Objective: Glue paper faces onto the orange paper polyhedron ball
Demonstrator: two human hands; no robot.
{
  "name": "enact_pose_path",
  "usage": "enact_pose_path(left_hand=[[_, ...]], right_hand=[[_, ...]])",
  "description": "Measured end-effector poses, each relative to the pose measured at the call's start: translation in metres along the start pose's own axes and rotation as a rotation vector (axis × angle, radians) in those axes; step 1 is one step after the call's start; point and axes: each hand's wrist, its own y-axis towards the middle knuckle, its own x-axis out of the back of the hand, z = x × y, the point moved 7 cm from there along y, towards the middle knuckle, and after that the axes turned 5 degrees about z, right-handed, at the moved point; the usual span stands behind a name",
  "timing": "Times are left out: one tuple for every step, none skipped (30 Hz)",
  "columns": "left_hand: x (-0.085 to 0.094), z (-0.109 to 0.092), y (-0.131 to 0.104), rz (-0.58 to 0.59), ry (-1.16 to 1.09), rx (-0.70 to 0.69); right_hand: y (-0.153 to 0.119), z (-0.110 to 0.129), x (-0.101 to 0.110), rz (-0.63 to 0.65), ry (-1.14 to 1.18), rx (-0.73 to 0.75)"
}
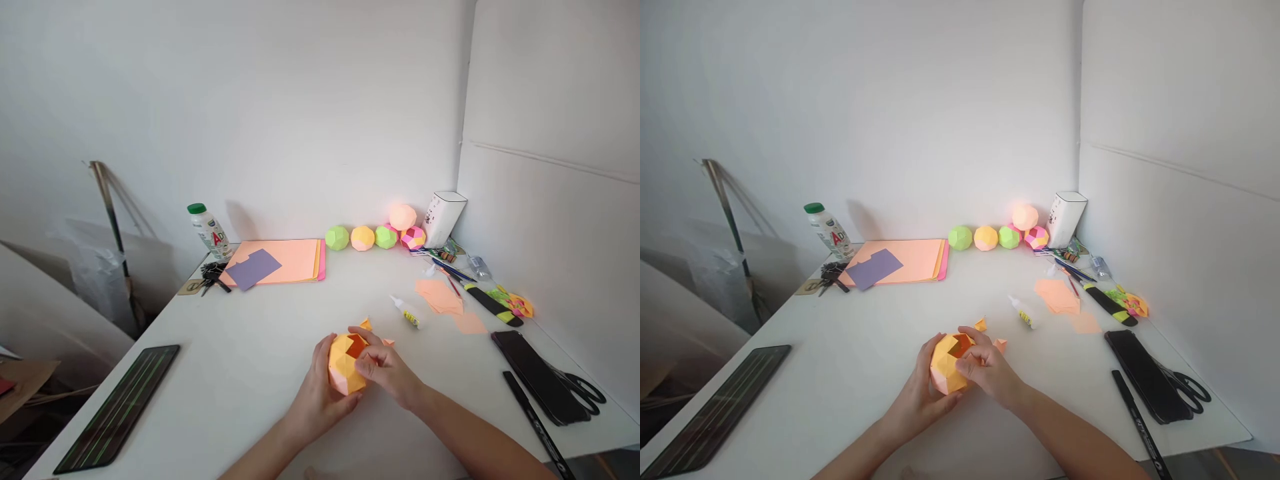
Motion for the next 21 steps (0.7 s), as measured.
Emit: enact_pose_path(left_hand=[[-0.0001,0.0003,-0.0001,0.0,0.011,-0.009],[-0.0005,0.0006,-0.0002,0.002,0.028,-0.02],[-0.0011,0.001,-0.0004,0.003,0.049,-0.032],[-0.0019,0.0015,-0.0005,0.005,0.072,-0.044],[-0.0026,0.0018,-0.0007,0.003,0.1,-0.058],[-0.0031,0.0018,-0.0009,-0.001,0.128,-0.074],[-0.0034,0.0016,-0.001,-0.005,0.156,-0.089],[-0.0035,0.0011,-0.0011,-0.01,0.182,-0.105],[-0.0034,0.0004,-0.0011,-0.014,0.205,-0.12],[-0.0034,-0.0001,-0.001,-0.015,0.225,-0.132],[-0.0033,-0.0003,-0.0008,-0.014,0.239,-0.139],[-0.0033,-0.0002,-0.0005,-0.009,0.249,-0.142],[-0.0032,0.0001,-0.0004,-0.005,0.258,-0.142],[-0.0032,0.0006,-0.0003,-0.001,0.264,-0.14],[-0.0033,0.0013,-0.0004,0.001,0.27,-0.137],[-0.0034,0.002,-0.0006,0.002,0.275,-0.133],[-0.0034,0.0029,-0.0009,0.002,0.279,-0.127],[-0.0036,0.0039,-0.0011,0.003,0.28,-0.119],[-0.0038,0.0048,-0.0013,0.005,0.276,-0.109],[-0.0041,0.0058,-0.0013,0.009,0.266,-0.098],[-0.0043,0.0065,-0.0012,0.014,0.251,-0.086]], right_hand=[[-0.0001,0.0003,-0.0001,0.009,-0.022,-0.003],[-0.0001,0.0004,-0.0003,0.019,-0.045,-0.009],[-0.0001,0.0002,-0.0003,0.028,-0.065,-0.019],[0.0,-0.0004,-0.0002,0.033,-0.079,-0.032],[0.0001,-0.0011,-0.0001,0.035,-0.087,-0.044],[0.0004,-0.0017,0.0001,0.034,-0.09,-0.052],[0.0007,-0.0023,0.0,0.036,-0.09,-0.055],[0.0011,-0.0027,-0.0003,0.039,-0.089,-0.055],[0.0015,-0.003,-0.0006,0.042,-0.091,-0.05],[0.0018,-0.0034,-0.0008,0.047,-0.095,-0.046],[0.002,-0.0039,-0.0009,0.051,-0.102,-0.042],[0.0022,-0.0046,-0.0009,0.054,-0.109,-0.039],[0.0023,-0.0053,-0.0007,0.057,-0.118,-0.034],[0.0025,-0.0059,-0.0004,0.057,-0.127,-0.027],[0.0026,-0.0065,0.0001,0.054,-0.135,-0.018],[0.0028,-0.007,0.0006,0.049,-0.141,-0.008],[0.0031,-0.0075,0.001,0.042,-0.141,0.002],[0.0033,-0.0079,0.0012,0.036,-0.136,0.009],[0.0035,-0.0082,0.0012,0.032,-0.128,0.013],[0.0035,-0.0081,0.001,0.029,-0.121,0.016],[0.0035,-0.0076,0.0008,0.027,-0.116,0.02]])
